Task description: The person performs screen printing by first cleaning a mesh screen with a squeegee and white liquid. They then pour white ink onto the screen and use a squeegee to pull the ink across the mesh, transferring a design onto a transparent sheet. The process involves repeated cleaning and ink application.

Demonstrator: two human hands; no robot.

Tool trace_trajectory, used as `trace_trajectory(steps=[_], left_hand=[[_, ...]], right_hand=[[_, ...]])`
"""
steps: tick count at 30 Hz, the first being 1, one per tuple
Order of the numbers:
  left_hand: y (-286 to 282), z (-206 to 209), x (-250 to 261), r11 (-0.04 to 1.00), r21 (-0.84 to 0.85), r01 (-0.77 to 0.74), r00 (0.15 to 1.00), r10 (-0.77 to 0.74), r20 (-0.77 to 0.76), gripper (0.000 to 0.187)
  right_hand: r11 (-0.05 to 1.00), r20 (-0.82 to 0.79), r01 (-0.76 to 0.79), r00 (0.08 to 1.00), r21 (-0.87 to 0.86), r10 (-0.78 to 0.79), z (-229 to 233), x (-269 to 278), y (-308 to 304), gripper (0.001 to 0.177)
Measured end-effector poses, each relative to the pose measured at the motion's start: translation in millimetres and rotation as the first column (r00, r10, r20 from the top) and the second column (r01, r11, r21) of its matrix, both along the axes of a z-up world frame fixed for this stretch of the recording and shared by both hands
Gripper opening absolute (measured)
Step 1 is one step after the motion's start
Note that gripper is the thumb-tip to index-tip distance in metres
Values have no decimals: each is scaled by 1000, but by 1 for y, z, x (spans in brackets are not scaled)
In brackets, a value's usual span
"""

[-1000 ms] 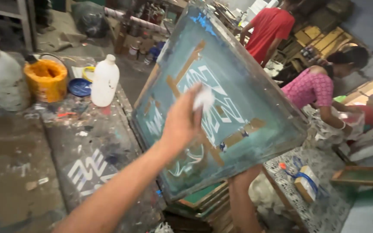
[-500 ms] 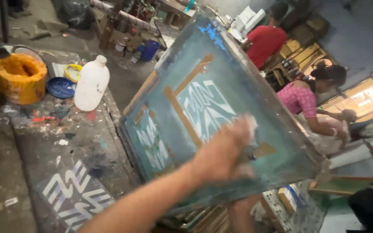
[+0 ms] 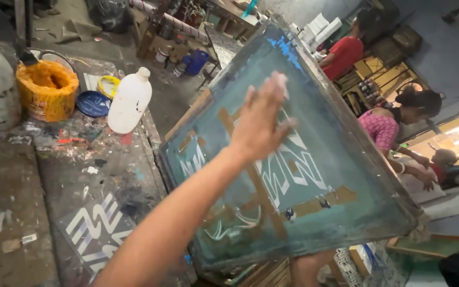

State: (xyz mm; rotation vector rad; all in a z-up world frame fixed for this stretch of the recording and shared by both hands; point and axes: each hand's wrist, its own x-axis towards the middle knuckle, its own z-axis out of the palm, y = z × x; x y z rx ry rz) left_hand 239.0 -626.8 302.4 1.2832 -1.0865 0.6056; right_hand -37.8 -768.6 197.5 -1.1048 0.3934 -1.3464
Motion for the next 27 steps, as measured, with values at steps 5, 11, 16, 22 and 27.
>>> trace_trajectory(steps=[5, 11, 16, 22, 27], left_hand=[[30, -13, -91, 963, -16, 267, 961, -265, 82, 97], [21, -13, -7, 980, 187, 74, 997, -75, -5, 94], [26, -51, -70, 993, 100, 65, 995, -57, -88, 104], [26, -65, -18, 918, 392, 61, 971, -146, 192, 99], [15, -95, -41, 995, 87, 45, 991, -33, -127, 97]], right_hand=[[995, 5, -80, 997, -63, 80, -2, 5, 15, 44], [977, -87, -11, 996, -214, -8, -19, -14, -13, 46], [993, -64, -6, 998, -120, -2, -15, -8, -9, 52], [961, -110, 69, 989, -269, -102, -28, -22, -26, 41], [997, -26, 58, 998, -56, -59, -52, -35, -77, 43]])
